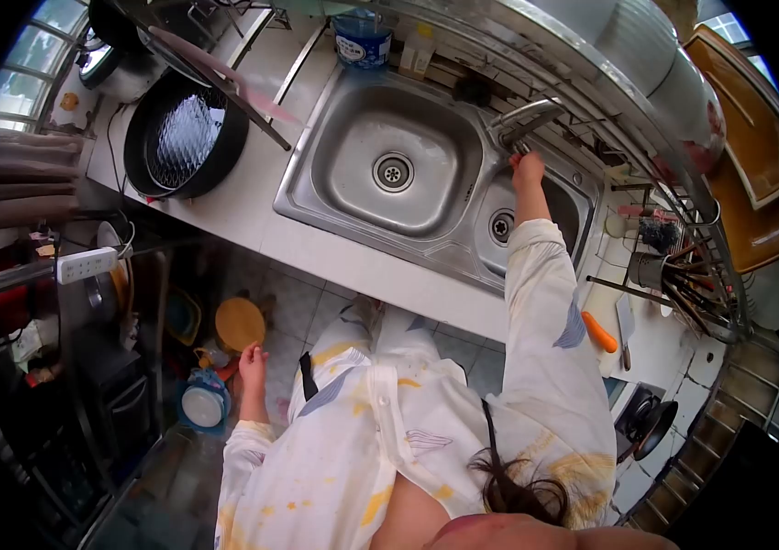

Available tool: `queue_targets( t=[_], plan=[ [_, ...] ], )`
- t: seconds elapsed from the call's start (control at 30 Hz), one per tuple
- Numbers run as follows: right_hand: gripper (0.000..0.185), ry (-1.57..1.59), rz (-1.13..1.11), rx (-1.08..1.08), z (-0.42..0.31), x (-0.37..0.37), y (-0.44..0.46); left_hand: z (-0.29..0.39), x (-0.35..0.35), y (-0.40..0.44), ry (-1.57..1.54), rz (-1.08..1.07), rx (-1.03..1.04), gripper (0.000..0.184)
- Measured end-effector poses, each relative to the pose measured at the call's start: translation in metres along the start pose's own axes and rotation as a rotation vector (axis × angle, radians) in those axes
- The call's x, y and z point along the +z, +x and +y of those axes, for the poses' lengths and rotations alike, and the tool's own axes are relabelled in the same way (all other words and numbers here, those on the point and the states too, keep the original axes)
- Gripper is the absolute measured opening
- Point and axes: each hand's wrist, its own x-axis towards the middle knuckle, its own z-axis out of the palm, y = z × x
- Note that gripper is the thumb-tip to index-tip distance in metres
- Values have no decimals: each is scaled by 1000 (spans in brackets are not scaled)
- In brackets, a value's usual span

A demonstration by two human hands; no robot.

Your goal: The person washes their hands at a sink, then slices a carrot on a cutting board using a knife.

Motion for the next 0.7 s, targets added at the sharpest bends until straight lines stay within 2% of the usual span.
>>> queue_targets(
  t=[0.07,0.17,0.3,0.37,0.47,0.5,0.57,0.6,0.63,0.67,0.7],
  plan=[
    [25,35,49,23,4,-5,-7,2,1,-8,12,-13,-23,24],
    [26,48,-16,-15,5,-3,-7,-4,4,-11,77,-50,18,25],
    [21,331,-11,184,1,26,-50,30,35,-19,88,-66,195,26],
    [13,462,-283,416,-5,41,-78,59,68,-21,55,-149,290,28],
    [9,595,-386,520,-23,76,-113,125,139,-30,62,-294,478,29],
    [9,596,-383,519,-23,78,-112,145,165,-31,73,-369,481,29],
    [11,693,-653,536,-21,84,-103,187,226,-37,26,-527,465,29],
    [11,694,-650,532,-16,85,-98,211,259,-46,-14,-582,450,30],
    [18,810,-935,501,-9,84,-93,227,295,-41,-19,-672,475,30],
    [24,916,-1220,461,-4,83,-89,257,331,-58,59,-662,387,30],
    [24,915,-1211,460,-15,84,-101,275,369,-64,-66,-741,324,32]
  ],
)
